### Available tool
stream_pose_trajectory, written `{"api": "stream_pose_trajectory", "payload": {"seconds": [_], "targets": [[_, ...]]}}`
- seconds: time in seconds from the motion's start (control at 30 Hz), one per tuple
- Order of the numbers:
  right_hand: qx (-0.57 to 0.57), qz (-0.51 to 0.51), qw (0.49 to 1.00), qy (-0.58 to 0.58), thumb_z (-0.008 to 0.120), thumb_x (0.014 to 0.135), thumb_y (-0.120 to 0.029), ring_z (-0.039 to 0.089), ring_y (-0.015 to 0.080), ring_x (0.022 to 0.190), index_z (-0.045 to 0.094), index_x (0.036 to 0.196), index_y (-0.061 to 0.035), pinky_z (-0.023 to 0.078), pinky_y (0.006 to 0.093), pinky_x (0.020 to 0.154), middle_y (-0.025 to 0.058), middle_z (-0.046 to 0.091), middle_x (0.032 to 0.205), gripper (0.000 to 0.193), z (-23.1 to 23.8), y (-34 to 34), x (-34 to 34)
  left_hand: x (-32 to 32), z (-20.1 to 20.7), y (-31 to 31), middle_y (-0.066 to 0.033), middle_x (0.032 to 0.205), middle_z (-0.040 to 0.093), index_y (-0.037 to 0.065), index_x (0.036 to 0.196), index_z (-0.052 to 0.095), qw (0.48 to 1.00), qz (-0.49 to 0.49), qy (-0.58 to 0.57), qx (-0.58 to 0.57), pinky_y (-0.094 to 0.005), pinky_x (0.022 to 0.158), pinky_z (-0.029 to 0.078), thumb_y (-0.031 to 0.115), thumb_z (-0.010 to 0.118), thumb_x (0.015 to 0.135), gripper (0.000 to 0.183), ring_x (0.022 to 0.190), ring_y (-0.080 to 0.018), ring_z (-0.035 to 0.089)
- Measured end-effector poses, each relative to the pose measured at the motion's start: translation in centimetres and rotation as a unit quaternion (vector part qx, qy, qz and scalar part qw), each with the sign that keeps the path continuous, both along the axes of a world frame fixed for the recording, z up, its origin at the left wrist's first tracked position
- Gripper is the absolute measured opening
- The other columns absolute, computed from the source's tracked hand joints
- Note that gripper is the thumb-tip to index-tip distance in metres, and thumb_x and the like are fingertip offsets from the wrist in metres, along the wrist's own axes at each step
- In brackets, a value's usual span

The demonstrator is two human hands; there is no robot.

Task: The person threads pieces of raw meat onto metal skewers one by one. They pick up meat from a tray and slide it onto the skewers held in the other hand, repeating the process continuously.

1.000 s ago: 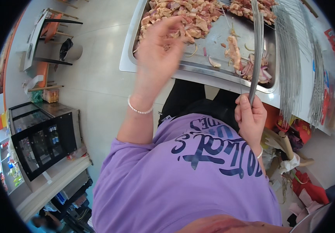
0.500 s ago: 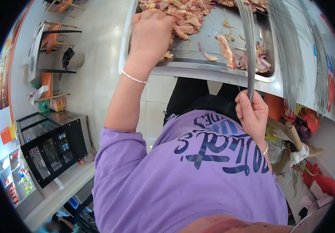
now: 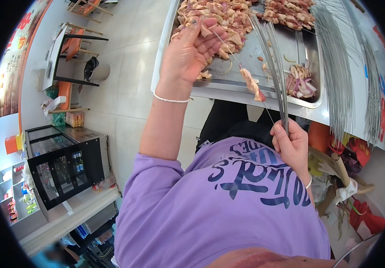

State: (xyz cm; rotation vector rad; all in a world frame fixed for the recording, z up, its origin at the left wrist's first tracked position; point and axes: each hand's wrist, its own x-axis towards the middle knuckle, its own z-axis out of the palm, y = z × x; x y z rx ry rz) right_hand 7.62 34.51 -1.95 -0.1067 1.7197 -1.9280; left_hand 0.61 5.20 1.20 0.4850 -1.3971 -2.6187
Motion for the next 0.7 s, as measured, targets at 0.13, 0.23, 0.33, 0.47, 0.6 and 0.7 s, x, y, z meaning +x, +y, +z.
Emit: {"api": "stream_pose_trajectory", "payload": {"seconds": [0.13,0.23,0.33,0.47,0.6,0.7], "targets": [[0.010,0.000,1.000,-0.011,0.055,0.100,-0.011,0.042,0.0019,0.051,0.056,0.087,-0.0006,0.033,0.0182,0.047,-0.0040,0.048,0.061,0.016,-0.2,0.2,0.0,0.3,0.3,1.3,-0.0188,0.114,0.066,-0.004,0.125,0.056,1.000,-0.016,-0.008,0.016,-0.0387,0.096,0.053,0.028,0.045,0.105,0.040,0.111,-0.0317,0.064],[0.011,0.000,1.000,-0.013,0.055,0.100,-0.011,0.042,0.0020,0.051,0.056,0.087,-0.0006,0.033,0.0182,0.047,-0.0040,0.048,0.061,0.016,-0.2,0.3,0.0,0.5,0.4,1.4,-0.0218,0.118,0.064,-0.006,0.129,0.051,0.996,-0.059,0.033,0.052,-0.0411,0.100,0.051,0.026,0.041,0.105,0.041,0.115,-0.0325,0.062],[0.009,0.000,1.000,-0.008,0.055,0.100,-0.011,0.042,0.0022,0.051,0.056,0.087,-0.0006,0.034,0.0182,0.047,-0.0038,0.048,0.061,0.016,-0.5,0.4,0.1,0.5,0.5,1.7,-0.0240,0.120,0.062,-0.008,0.131,0.047,0.994,-0.073,0.058,0.056,-0.0418,0.102,0.051,0.023,0.040,0.105,0.041,0.117,-0.0336,0.060],[0.015,-0.004,1.000,-0.008,0.055,0.100,-0.011,0.043,0.0025,0.051,0.056,0.087,-0.0005,0.034,0.0183,0.047,-0.0035,0.049,0.061,0.016,-0.7,0.2,0.1,0.6,0.5,2.5,-0.0240,0.118,0.063,-0.006,0.125,0.050,0.996,-0.048,0.072,-0.009,-0.0427,0.100,0.052,0.018,0.044,0.104,0.032,0.114,-0.0342,0.062],[0.016,-0.008,1.000,-0.015,0.055,0.100,-0.011,0.043,0.0026,0.051,0.056,0.088,-0.0006,0.034,0.0183,0.047,-0.0036,0.049,0.062,0.016,-0.8,0.1,0.1,0.5,-0.2,2.6,-0.0231,0.114,0.064,-0.002,0.115,0.054,0.995,-0.043,0.087,0.002,-0.0439,0.097,0.054,0.014,0.047,0.103,0.022,0.109,-0.0341,0.065],[0.025,-0.009,1.000,-0.017,0.056,0.100,-0.012,0.043,0.0025,0.051,0.056,0.088,-0.0009,0.034,0.0183,0.047,-0.0039,0.049,0.061,0.016,-0.9,0.2,0.1,0.6,-0.8,3.0,-0.0230,0.111,0.065,0.000,0.111,0.056,0.992,-0.039,0.117,-0.014,-0.0439,0.096,0.055,0.014,0.046,0.103,0.019,0.107,-0.0341,0.066]]}}
